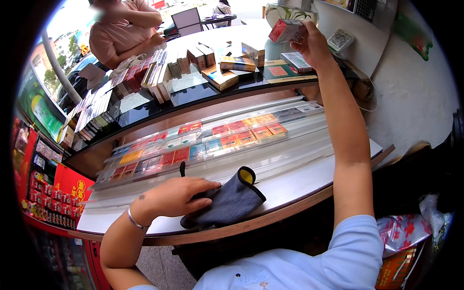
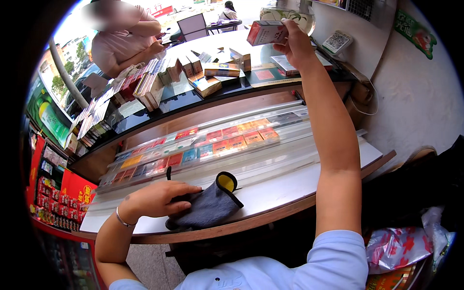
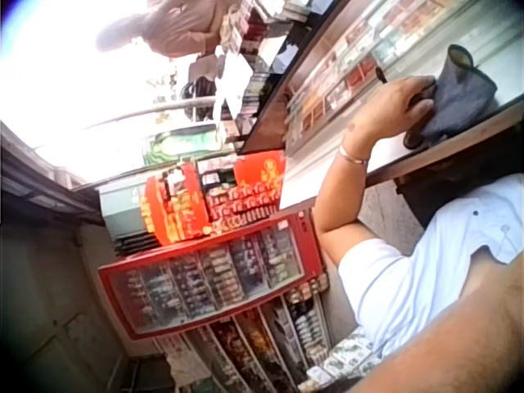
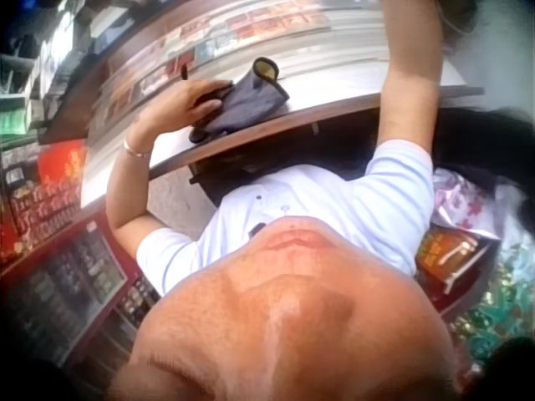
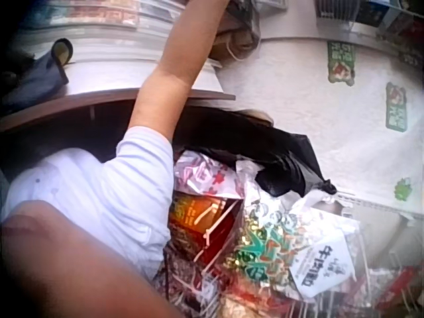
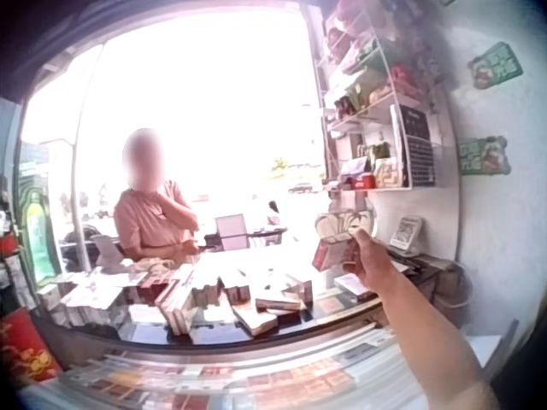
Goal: The person repeatedly wipes individual cigarette boxes with a dark cloth and places them back into a glass display case. The person handles the boxes one at a time, wiping each box before returning it to the display.
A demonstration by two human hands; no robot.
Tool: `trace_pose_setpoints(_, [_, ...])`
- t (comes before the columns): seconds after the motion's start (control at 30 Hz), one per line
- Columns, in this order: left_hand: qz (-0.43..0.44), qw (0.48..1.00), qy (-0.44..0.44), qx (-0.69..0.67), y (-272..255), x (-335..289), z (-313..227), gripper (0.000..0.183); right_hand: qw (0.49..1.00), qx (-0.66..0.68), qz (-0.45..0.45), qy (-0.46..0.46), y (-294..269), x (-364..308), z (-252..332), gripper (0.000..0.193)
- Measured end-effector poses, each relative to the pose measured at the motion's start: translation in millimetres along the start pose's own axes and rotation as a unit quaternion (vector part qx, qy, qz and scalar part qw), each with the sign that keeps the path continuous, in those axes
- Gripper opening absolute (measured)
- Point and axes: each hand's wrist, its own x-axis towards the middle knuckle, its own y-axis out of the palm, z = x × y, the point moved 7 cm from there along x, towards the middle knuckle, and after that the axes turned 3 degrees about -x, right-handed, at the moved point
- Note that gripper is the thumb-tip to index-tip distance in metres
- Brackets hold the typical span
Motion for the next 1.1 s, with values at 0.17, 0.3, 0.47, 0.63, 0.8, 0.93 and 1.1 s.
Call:
trace_pose_setpoints(0.17, [-0.217,0.874,0.019,-0.435,-38.1,-13.2,32.1,0.068,0.882,-0.048,0.462,-0.082,184.9,-87.6,17.6,0.029])
trace_pose_setpoints(0.3, [-0.180,0.784,0.087,-0.588,-44.5,-3.1,14.8,0.086,0.815,-0.014,0.571,-0.095,237.6,-156.5,4.6,0.032])
trace_pose_setpoints(0.47, [-0.209,0.790,0.083,-0.570,-37.8,-13.3,13.0,0.065,0.826,-0.028,0.537,-0.167,248.3,-159.4,3.0,0.049])
trace_pose_setpoints(0.63, [-0.238,0.773,0.111,-0.577,-48.5,-13.6,18.1,0.047,0.949,-0.216,0.229,-0.022,193.7,-41.0,47.5,0.070])
trace_pose_setpoints(0.8, [-0.244,0.754,0.094,-0.603,-52.8,-8.3,24.2,0.034,0.899,-0.369,0.238,0.007,207.0,-2.1,77.6,0.059])
trace_pose_setpoints(0.93, [-0.401,0.706,0.128,-0.569,-72.6,-34.7,38.1,0.045,0.825,-0.434,0.266,-0.247,268.2,-112.5,70.7,0.035])
trace_pose_setpoints(1.1, [-0.485,0.682,0.112,-0.536,-91.3,-49.0,57.9,0.048,0.615,-0.503,0.591,-0.142,254.3,-288.7,10.6,0.031])
